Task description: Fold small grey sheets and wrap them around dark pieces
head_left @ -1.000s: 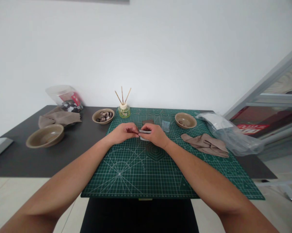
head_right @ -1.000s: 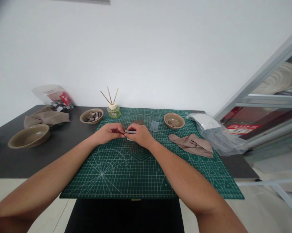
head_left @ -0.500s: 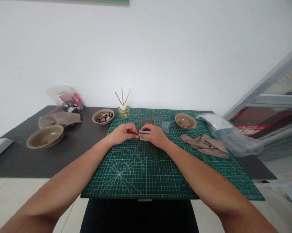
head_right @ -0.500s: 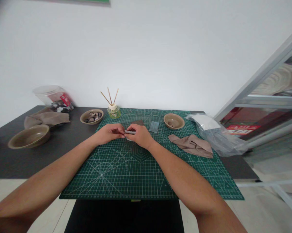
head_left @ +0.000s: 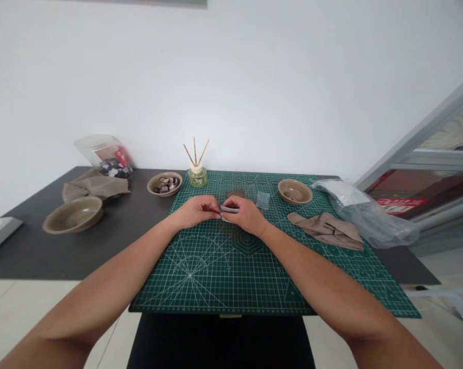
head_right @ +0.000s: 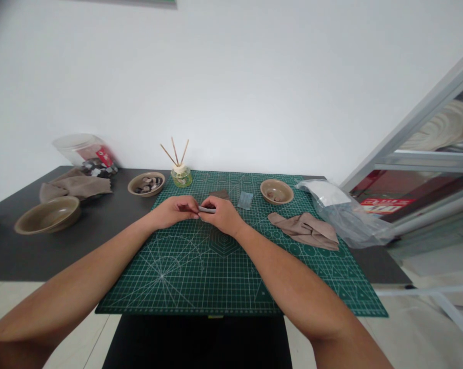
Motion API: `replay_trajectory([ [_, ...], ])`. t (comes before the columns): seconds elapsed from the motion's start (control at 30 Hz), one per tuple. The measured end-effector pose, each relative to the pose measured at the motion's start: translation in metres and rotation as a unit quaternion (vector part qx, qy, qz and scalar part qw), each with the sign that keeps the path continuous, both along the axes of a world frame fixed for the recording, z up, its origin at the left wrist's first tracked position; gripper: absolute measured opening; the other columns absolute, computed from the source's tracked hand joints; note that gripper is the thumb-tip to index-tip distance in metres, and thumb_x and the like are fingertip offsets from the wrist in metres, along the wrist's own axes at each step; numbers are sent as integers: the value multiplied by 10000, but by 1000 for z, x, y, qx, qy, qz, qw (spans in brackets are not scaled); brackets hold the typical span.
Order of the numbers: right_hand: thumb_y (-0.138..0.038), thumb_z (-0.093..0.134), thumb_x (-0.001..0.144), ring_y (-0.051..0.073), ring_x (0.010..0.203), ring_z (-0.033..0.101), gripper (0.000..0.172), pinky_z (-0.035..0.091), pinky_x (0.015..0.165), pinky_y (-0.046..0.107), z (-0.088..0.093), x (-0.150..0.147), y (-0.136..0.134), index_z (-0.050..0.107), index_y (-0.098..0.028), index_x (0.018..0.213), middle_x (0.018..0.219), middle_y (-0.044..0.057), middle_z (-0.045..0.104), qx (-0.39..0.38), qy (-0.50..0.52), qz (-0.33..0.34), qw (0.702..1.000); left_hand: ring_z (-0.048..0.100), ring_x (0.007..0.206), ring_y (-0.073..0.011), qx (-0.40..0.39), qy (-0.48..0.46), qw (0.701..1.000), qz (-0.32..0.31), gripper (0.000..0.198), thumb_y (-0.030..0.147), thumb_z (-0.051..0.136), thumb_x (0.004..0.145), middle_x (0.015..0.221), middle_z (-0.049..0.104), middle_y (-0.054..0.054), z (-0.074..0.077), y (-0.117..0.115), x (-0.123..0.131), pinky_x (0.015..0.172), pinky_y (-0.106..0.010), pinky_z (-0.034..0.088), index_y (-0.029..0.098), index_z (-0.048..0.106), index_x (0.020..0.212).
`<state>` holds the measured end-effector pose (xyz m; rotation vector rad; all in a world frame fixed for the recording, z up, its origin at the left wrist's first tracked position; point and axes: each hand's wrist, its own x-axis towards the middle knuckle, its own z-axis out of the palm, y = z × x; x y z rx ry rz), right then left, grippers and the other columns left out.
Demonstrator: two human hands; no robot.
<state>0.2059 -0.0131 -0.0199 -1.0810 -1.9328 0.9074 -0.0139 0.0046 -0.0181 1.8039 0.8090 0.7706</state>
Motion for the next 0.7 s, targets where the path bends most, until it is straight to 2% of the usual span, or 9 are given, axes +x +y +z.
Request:
replay_trajectory([
  [0.33,-299,789,762,138,725,608,147,426,699,260,1,0,0,713,-194,831,784,-16,714,14,8,-24,1000,698,813,-160,2,-15,1000,2,144,248,819,762,837,734,-23,1,0,-1,814,-318,558,158,709,791],
  [0.7,-281,777,763,133,722,607,134,419,700,259,1,-1,1,730,-188,846,792,-14,721,-7,11,-3,1000,685,799,-144,10,0,1000,0,119,235,798,765,818,718,-8,2,0,0,797,-291,546,163,703,767],
])
